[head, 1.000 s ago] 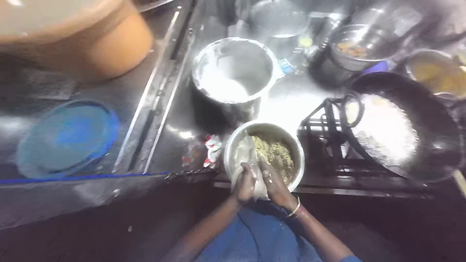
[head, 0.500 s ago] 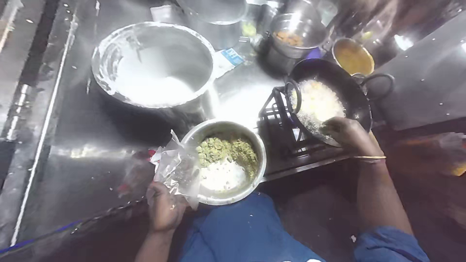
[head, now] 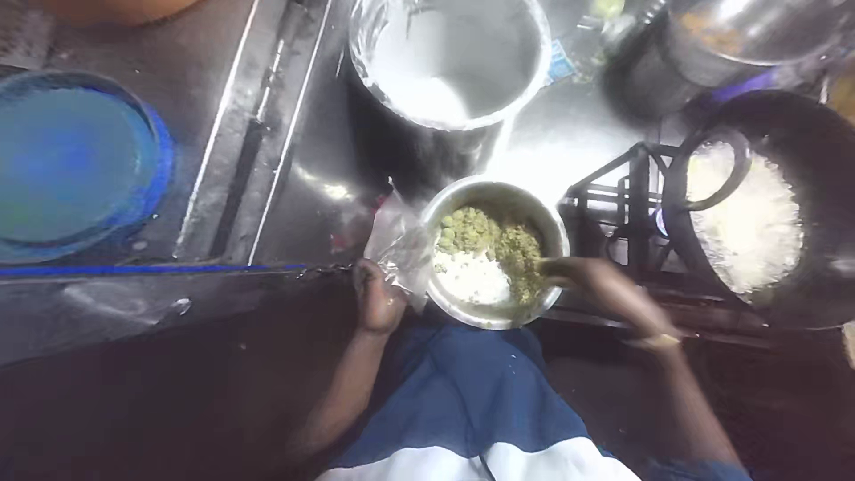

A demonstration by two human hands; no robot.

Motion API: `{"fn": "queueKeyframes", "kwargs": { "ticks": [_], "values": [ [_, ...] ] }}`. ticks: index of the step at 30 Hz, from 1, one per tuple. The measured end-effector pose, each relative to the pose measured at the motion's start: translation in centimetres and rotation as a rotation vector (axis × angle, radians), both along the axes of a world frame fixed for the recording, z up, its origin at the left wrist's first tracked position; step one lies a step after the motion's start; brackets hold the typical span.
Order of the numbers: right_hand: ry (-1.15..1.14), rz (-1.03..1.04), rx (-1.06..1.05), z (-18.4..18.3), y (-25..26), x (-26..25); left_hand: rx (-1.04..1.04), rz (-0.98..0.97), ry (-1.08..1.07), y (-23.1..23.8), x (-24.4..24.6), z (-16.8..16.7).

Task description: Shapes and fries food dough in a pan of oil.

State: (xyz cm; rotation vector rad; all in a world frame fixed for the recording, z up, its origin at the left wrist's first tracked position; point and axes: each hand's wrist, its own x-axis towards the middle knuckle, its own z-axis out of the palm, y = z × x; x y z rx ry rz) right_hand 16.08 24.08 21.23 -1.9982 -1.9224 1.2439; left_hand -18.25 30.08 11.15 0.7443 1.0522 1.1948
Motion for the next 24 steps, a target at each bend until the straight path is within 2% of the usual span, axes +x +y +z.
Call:
{"fn": "queueKeyframes", "kwargs": {
  "ticks": [2, 3, 6, 7, 9, 10, 12, 14, 16, 20, 22, 24],
  "values": [
    [-0.194, 0.148, -0.348, -5.8, 3.4, -4.8, 0.044, -0.045, 0.06, -0.6, 1.0, -2.1],
    [-0.281, 0.167, -0.458, -8.4, 4.0, -6.6, 0.066, -0.059, 0.145, -1.2, 1.5, -3.0],
    [-0.381, 0.057, -0.603, -12.7, 3.4, -9.2, 0.158, -0.111, 0.533, -2.9, 3.2, -4.9],
    [-0.403, 0.081, -0.62, -13.3, 3.2, -9.9, 0.233, -0.039, 0.605, -3.6, 3.9, -6.0],
    [-0.395, 0.292, -0.671, -13.3, 3.7, -10.8, 0.386, 0.086, 0.678, -4.6, 4.7, -8.2],
    [-0.335, 0.405, -0.662, -13.1, 4.1, -10.7, 0.468, 0.106, 0.703, -4.7, 4.7, -8.8],
    [-0.097, 0.452, -0.592, -12.4, 4.9, -9.5, 0.538, 0.097, 0.731, -4.0, 4.8, -8.8],
    [0.232, 0.305, -0.526, -11.4, 4.8, -7.6, 0.493, 0.081, 0.693, -3.5, 4.8, -7.9],
    [0.437, 0.019, -0.428, -10.2, 4.1, -6.0, 0.372, 0.081, 0.592, -2.6, 4.9, -6.6],
    [0.506, -0.582, -0.228, -11.7, 2.5, -4.9, 0.056, 0.004, 0.41, -1.4, 4.4, -3.0],
    [0.575, -0.668, -0.203, -12.1, 1.8, -5.0, 0.043, 0.005, 0.389, -1.4, 4.2, -2.2],
    [0.542, -0.637, -0.178, -11.2, 1.6, -5.6, 0.055, 0.039, 0.342, -1.4, 4.4, -1.8]
  ]
}}
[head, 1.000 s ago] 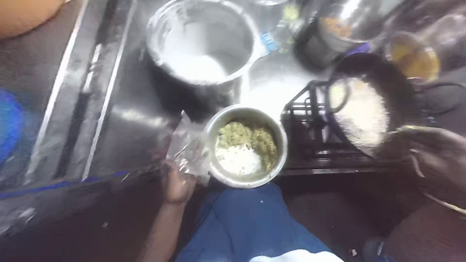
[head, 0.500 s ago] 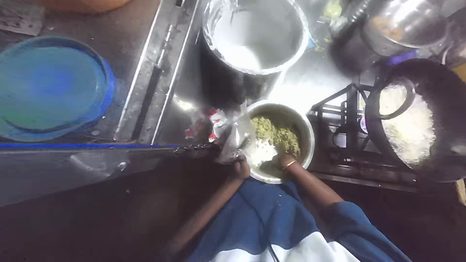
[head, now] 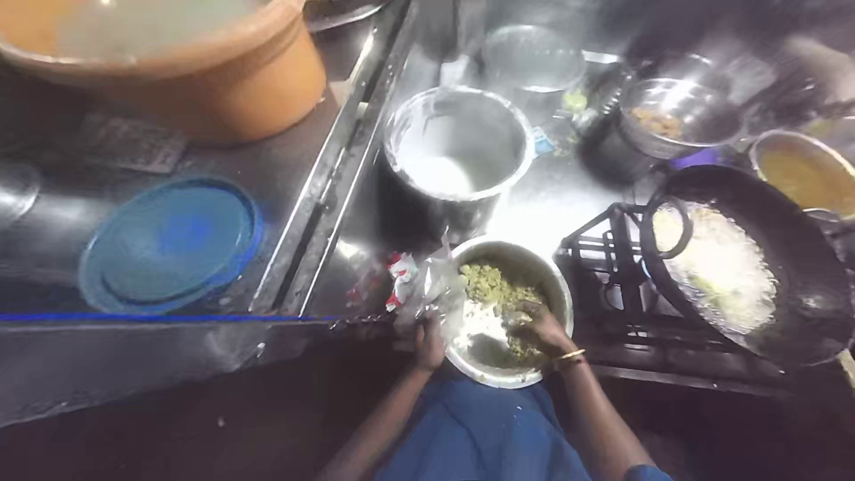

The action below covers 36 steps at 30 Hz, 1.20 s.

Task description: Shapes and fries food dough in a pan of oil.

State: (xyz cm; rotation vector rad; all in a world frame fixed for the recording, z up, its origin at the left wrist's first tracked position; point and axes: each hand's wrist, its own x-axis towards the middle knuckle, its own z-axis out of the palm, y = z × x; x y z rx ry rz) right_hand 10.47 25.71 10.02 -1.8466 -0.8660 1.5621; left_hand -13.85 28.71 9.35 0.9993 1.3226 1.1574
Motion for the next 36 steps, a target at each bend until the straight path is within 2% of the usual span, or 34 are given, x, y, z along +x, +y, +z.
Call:
{"fn": "queueKeyframes", "kwargs": {
  "ticks": [3, 5, 9, 13, 17, 21, 23, 25, 28, 31, 33, 36],
  "values": [
    [-0.231, -0.007, 0.015, -0.4, -0.4, -1.7, -0.033, 0.014, -0.005, -0.3, 0.0, 0.8],
    [-0.303, 0.058, -0.038, -1.1, -0.7, -2.0, -0.033, 0.005, -0.051, -0.2, 0.1, 1.2],
    [-0.37, 0.416, -0.185, -0.7, -1.1, -2.1, -0.075, -0.003, -0.221, -0.1, 1.0, 2.5],
    [-0.345, 0.401, -0.193, -0.6, -1.5, -1.9, -0.164, -0.063, -0.246, 0.0, 1.3, 2.7],
    [-0.299, 0.16, -0.096, -0.2, -1.8, -1.4, -0.172, -0.089, -0.257, -0.3, 1.6, 2.9],
    [-0.334, -0.127, 0.015, 0.9, -1.7, -2.3, -0.241, -0.156, -0.127, -1.4, 2.8, 3.9],
    [-0.258, -0.116, 0.145, 1.9, -1.9, -3.8, -0.279, -0.24, -0.058, -1.9, 3.7, 3.8],
    [-0.146, -0.011, 0.311, 3.5, -2.8, -6.2, -0.283, -0.36, -0.076, -2.3, 4.5, 3.7],
    [-0.096, 0.039, 0.507, 3.8, -4.6, -8.7, -0.237, -0.441, -0.054, -3.0, 5.5, 4.9],
    [-0.107, 0.011, 0.522, 5.2, -5.4, -6.5, -0.289, -0.443, -0.126, -3.1, 5.3, 6.0],
    [-0.14, -0.055, 0.536, 8.1, -6.5, -3.1, -0.245, -0.388, -0.304, -3.4, 4.9, 6.3],
    [-0.44, -0.132, 0.693, 14.3, -9.5, 4.3, -0.15, -0.285, -0.405, -2.4, 4.3, 7.0]
  ]
}}
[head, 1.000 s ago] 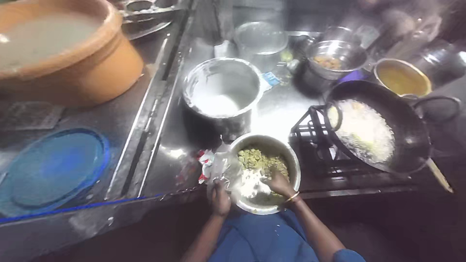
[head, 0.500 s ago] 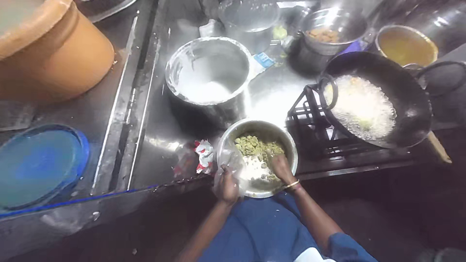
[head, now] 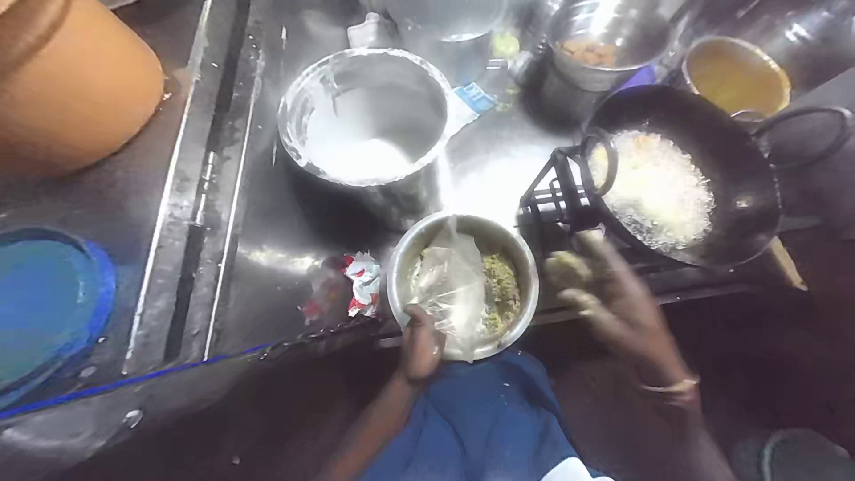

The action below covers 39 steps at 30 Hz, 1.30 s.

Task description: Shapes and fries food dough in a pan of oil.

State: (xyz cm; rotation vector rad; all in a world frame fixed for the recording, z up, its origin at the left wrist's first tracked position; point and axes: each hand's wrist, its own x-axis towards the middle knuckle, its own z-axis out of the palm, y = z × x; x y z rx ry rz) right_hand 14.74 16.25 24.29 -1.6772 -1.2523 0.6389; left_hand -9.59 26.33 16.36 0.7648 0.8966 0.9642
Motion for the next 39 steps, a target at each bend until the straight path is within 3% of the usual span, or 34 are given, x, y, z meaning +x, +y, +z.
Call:
{"fn": "queueKeyframes", "kwargs": {
  "ticks": [3, 5, 11, 14, 18, 20, 22, 25, 27, 29, 32, 35, 37, 39],
  "values": [
    [-0.439, -0.195, -0.113, 5.3, -2.2, 7.5, -0.015, 0.061, 0.076, 1.6, -1.6, -0.9],
    [-0.617, -0.25, -0.275, 6.3, -2.4, 12.3, -0.041, 0.073, 0.207, 2.2, -2.5, -1.4],
    [-0.695, -0.111, -0.77, 3.7, 0.4, 19.2, 0.008, 0.155, 0.278, 2.7, -4.3, -3.5],
    [-0.676, -0.081, -0.756, 4.3, -0.8, 19.9, 0.011, 0.201, 0.296, 2.7, -5.8, -4.9],
    [-0.583, -0.101, -0.351, 7.4, -3.3, 16.7, 0.159, 0.291, 0.255, 2.7, -7.9, -7.8],
    [-0.444, 0.03, -0.237, 6.9, -1.8, 12.1, 0.278, 0.343, 0.316, 2.6, -7.8, -9.3],
    [-0.283, 0.253, -0.395, 3.8, 2.0, 6.2, 0.425, 0.357, 0.458, 2.4, -7.1, -10.7],
    [-0.345, 0.615, -0.891, -6.2, 9.1, -2.0, 0.539, 0.171, 0.722, 1.8, -6.3, -12.4],
    [-0.448, 0.678, -1.146, -12.7, 11.4, -6.2, 0.615, 0.053, 0.901, 1.4, -5.8, -12.9],
    [-0.457, 0.612, -1.285, -15.6, 11.2, -9.5, 0.711, 0.01, 1.005, 1.1, -5.5, -12.7],
    [-0.408, 0.711, -1.335, -14.8, 10.4, -12.3, 0.702, -0.047, 1.072, 0.8, -5.4, -11.5],
    [-0.368, 0.915, -1.309, -12.8, 11.7, -11.7, 0.744, 0.044, 1.055, 1.1, -5.5, -12.5],
    [-0.146, 0.937, -1.173, -13.9, 12.8, -9.4, 0.585, 0.001, 0.979, 1.6, -5.7, -12.1],
    [0.178, 0.819, -1.062, -13.5, 13.2, -7.7, 0.351, -0.024, 0.803, 2.4, -5.8, -10.6]
  ]
}}
